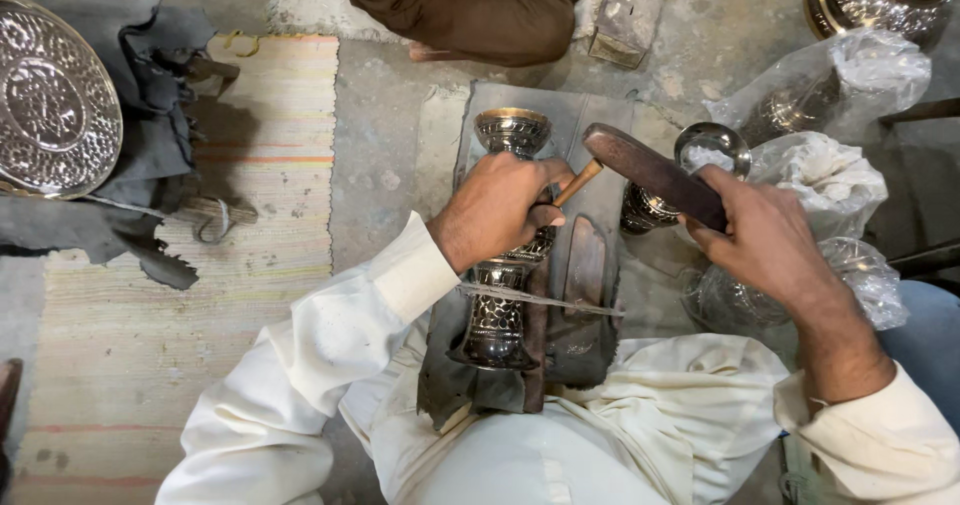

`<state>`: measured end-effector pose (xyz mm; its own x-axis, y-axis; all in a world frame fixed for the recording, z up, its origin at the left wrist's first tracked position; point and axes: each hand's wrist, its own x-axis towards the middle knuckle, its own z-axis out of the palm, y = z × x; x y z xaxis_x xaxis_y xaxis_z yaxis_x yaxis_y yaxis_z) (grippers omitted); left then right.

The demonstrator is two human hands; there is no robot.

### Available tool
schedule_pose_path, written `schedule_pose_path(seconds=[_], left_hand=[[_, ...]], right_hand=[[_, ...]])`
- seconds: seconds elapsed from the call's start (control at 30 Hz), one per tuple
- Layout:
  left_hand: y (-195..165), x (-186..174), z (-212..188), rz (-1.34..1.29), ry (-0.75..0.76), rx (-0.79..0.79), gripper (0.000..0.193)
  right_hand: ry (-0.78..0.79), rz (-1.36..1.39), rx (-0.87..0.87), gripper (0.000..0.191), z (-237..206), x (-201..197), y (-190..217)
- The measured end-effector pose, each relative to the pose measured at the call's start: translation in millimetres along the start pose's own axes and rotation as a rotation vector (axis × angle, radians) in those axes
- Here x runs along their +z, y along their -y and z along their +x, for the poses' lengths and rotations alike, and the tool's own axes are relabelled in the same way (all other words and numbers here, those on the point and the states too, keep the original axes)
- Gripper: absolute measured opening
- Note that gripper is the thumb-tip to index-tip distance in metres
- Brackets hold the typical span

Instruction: The person sits on the floor and uses a hammer and chisel to create a textured pattern on a silver-colored metal vase. They repeatedly strike the chisel against the vase's surface while rotating it to cover different areas.

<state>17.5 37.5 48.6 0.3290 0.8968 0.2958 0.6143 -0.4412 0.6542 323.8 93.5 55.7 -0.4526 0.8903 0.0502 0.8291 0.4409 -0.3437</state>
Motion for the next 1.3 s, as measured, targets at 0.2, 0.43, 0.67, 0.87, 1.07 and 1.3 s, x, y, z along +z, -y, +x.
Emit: schedule_pose_path(seconds=[0.2,0.43,0.67,0.87,1.07,1.3], left_hand=[[2,-1,-2,0.000,0.009,0.003,0.035],[2,1,-1,0.018,0.006,-0.013,0.034],[4,-1,-3,0.010,-0.002,0.012,0.034],[1,0,-3,0.021,0.011,-0.028,0.033],[3,-2,-5,-0.036,-0.023,0.003,0.032],[5,-3,-6,-0.011,-0.023,0.022,0.031]], right_hand=[[-0.012,0.047,0.031,0.033,-4,10,-3],[-0.072,-0.167,-0.085,0.038,-2,12,-7],[-0.051,-0.086,-0.019,0.033,1,10,-6],[-0.072,0.011,0.037,0.032,2,4,1],[-0.065,-0.022,-0.024,0.033,1,3,6],[-0.122,-0.023,-0.037,0.035,1,5,2]])
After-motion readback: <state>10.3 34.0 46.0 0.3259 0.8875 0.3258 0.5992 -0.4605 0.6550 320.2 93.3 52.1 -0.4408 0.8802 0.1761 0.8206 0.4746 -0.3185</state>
